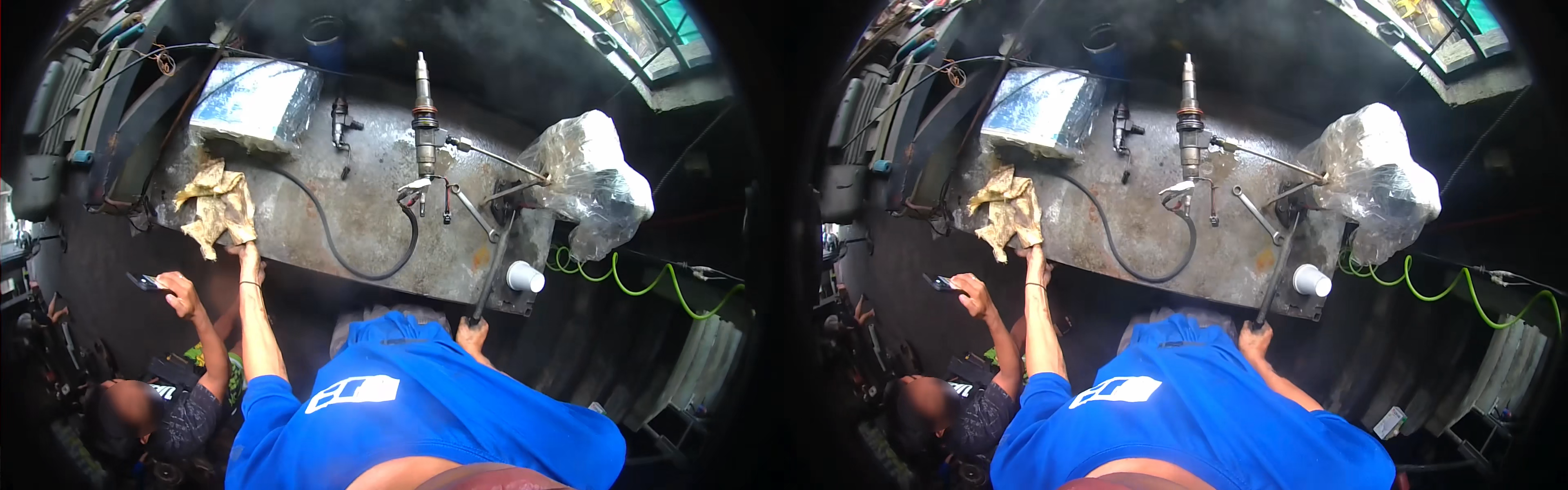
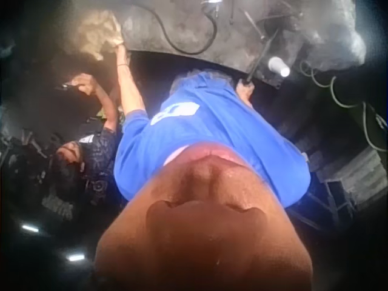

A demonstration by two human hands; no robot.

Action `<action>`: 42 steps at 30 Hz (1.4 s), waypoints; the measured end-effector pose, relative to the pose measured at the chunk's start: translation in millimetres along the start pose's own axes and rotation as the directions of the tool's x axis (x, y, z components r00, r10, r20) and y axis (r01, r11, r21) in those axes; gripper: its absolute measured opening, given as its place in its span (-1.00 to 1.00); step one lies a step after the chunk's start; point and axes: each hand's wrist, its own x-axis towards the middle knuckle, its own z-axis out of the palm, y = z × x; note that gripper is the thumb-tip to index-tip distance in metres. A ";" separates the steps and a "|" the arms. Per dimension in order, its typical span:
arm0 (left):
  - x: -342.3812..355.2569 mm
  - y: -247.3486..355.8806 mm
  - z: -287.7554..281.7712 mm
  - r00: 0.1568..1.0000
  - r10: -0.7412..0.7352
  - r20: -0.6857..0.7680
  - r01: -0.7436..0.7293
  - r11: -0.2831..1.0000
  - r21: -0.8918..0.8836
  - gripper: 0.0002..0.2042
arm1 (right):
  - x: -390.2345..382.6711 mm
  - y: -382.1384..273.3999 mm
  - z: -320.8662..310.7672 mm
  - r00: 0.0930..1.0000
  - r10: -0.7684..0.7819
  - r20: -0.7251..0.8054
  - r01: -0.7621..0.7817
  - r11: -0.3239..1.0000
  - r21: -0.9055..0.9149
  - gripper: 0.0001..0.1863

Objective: The person cleans and tests fuel injectors by scrubbing them with a brush and mounting them on a test stand.

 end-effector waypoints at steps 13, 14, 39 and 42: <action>-39.9 32.6 27.9 1.000 -0.009 0.011 0.009 0.999 0.039 0.01 | -1.0 -166.2 -198.9 0.869 0.283 0.406 -0.260 0.959 -0.113 -0.76; -43.3 36.3 33.1 1.000 -0.011 0.021 0.010 0.999 0.048 0.01 | -0.8 -177.2 -213.8 0.866 0.293 0.406 -0.260 0.956 -0.134 -0.77; -21.8 23.3 28.1 1.000 0.007 -0.022 -0.007 1.000 -0.007 -0.09 | 6.2 -20.8 -23.4 0.995 -0.012 -0.095 0.009 0.999 -0.039 -0.76; -14.5 17.2 16.0 0.998 -0.042 0.039 0.042 0.999 0.003 0.00 | 12.9 -20.0 -46.7 0.998 0.014 -0.057 -0.015 1.000 -0.022 -0.73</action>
